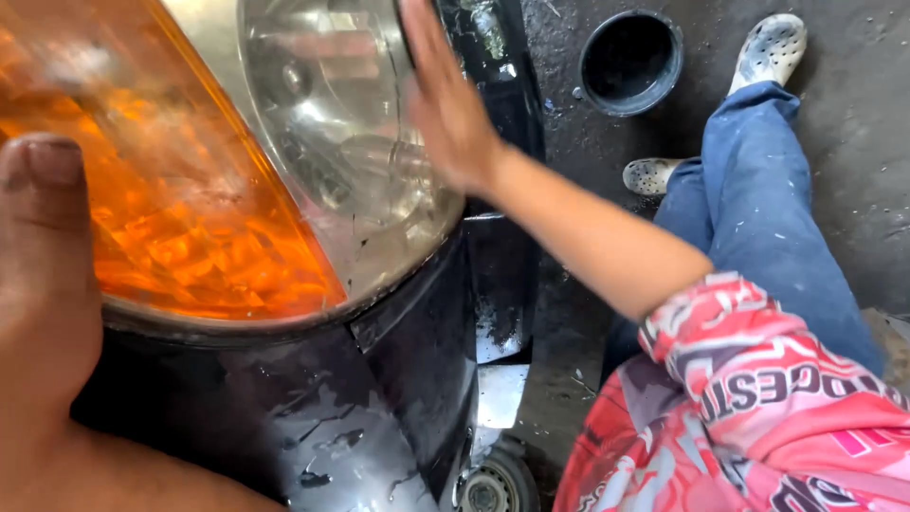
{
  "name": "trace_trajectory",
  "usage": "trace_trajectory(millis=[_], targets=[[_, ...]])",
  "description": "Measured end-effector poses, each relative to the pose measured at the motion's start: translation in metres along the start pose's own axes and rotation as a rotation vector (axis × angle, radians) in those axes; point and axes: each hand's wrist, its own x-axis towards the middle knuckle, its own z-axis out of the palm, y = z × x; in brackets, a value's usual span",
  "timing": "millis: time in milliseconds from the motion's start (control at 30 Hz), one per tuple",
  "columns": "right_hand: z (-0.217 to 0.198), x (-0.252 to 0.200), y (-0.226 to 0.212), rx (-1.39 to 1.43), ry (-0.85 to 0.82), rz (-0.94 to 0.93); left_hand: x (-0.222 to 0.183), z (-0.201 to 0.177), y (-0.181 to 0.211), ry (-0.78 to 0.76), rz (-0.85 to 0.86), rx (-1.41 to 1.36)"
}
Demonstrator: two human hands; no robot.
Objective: The recorder is sanding and cleaning a car headlight and the surrounding body panel using sandpaper and water.
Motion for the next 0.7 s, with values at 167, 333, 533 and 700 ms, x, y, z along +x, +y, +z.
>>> trace_trajectory(millis=[167,333,533,700], targets=[[-0.007,-0.007,-0.022,-0.174,-0.137,0.221,0.001,-0.001,0.016,0.012,0.006,0.035],[0.008,-0.069,-0.072,0.058,0.088,-0.007,0.007,0.001,0.01,-0.051,0.004,-0.186],[-0.004,-0.011,-0.027,0.104,0.029,0.097,-0.003,0.008,0.009,-0.048,-0.023,-0.187],[-0.001,-0.067,-0.065,0.02,0.032,0.11,0.004,0.008,0.014,-0.035,-0.015,-0.19]])
